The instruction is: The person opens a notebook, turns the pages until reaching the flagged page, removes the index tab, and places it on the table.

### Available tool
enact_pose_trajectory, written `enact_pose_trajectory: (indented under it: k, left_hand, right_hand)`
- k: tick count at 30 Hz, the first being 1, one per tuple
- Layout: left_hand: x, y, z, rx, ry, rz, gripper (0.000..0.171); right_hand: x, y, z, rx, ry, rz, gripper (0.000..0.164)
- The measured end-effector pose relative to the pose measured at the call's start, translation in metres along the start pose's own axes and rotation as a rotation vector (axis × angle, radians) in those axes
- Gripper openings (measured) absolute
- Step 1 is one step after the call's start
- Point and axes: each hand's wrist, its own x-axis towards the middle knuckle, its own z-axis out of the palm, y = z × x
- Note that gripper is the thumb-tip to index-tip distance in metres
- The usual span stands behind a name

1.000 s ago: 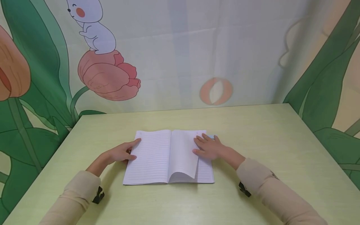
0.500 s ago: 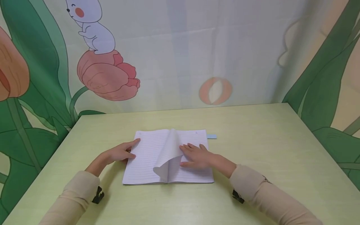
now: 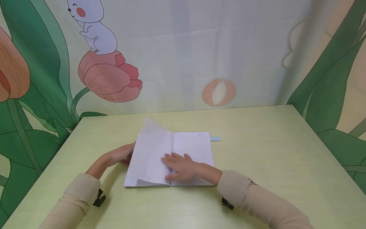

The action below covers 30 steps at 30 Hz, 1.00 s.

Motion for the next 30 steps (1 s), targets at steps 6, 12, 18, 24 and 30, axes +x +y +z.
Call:
enact_pose_trajectory:
  k: [6,12,18,24,30]
  left_hand:
    - [0.001,0.000,0.002,-0.013,0.023,-0.028,0.063]
    - [0.004,-0.004,0.003,-0.006,-0.004,0.033,0.089]
    - [0.002,-0.003,0.003,0.028,0.006,0.026,0.086]
    - [0.003,-0.004,0.003,0.047,0.003,0.048,0.085]
    - [0.004,-0.005,0.002,0.056,0.007,0.055,0.085]
  right_hand:
    - [0.003,-0.010,0.004,-0.138,-0.072,-0.035,0.061]
    - [0.000,0.014,-0.007,-0.095,0.014,0.014,0.065]
    - [-0.008,0.061,-0.022,-0.143,0.115,0.182,0.074]
    - [-0.017,0.093,-0.035,-0.164,0.126,0.318,0.086]
    - [-0.024,0.105,-0.038,-0.182,0.105,0.417,0.096]
